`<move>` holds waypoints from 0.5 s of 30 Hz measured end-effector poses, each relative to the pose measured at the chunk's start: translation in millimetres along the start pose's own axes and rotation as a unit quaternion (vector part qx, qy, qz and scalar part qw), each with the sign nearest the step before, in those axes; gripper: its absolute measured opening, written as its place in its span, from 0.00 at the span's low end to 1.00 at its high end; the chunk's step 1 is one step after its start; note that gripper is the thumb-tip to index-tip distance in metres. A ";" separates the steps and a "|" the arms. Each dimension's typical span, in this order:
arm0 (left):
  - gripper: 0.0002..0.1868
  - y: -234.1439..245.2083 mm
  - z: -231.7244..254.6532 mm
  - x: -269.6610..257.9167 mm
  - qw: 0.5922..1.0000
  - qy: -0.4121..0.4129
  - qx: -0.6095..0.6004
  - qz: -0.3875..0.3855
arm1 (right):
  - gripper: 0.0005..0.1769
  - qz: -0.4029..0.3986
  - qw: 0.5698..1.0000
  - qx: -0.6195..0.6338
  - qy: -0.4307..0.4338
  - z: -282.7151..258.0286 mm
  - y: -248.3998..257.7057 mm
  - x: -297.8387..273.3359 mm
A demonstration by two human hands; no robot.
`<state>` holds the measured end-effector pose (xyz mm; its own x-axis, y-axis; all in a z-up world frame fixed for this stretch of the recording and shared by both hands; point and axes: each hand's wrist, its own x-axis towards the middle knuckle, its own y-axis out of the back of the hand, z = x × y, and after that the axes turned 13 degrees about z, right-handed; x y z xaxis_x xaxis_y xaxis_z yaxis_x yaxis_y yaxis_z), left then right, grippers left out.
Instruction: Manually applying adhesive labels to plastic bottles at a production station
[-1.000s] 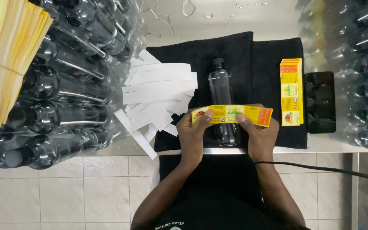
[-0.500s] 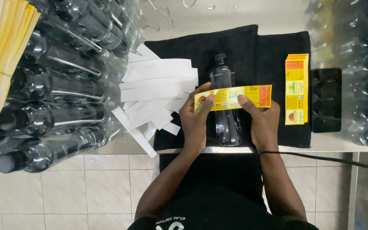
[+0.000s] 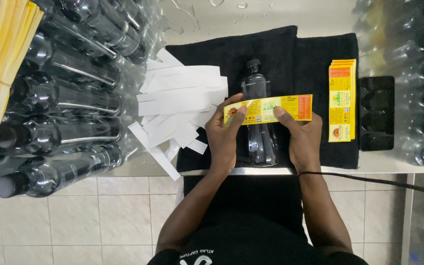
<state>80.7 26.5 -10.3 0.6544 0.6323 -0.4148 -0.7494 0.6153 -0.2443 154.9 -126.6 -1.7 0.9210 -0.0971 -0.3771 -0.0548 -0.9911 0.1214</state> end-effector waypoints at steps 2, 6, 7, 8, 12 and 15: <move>0.28 -0.1 3.3 -1.3 1.000 -0.001 0.004 0.002 | 0.26 0.005 1.000 -0.005 -0.003 1.1 0.3 0.6; 0.27 0.0 -0.1 0.5 1.000 0.000 -0.003 0.004 | 0.25 0.005 1.000 -0.002 -0.002 1.0 0.6 1.1; 0.27 -0.1 -0.6 0.7 1.000 -0.001 -0.002 0.005 | 0.24 0.005 1.000 -0.009 -0.002 -0.9 0.3 0.3; 0.27 -0.1 -0.8 1.3 1.000 -0.002 -0.001 0.005 | 0.24 0.005 1.000 -0.015 -0.001 -2.8 -0.5 -0.3; 0.27 0.4 -2.0 1.1 1.000 -0.003 -0.007 0.008 | 0.25 0.002 1.000 -0.010 0.002 2.0 0.6 2.0; 0.27 0.2 -3.1 2.0 1.000 -0.008 0.001 0.008 | 0.24 -0.004 1.000 -0.004 0.011 -0.5 0.4 0.6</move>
<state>81.5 26.4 -13.9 0.6445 0.6485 -0.4051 -0.7591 0.6063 -0.2371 155.6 -127.0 -1.5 0.9301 -0.0864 -0.3570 -0.0436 -0.9911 0.1260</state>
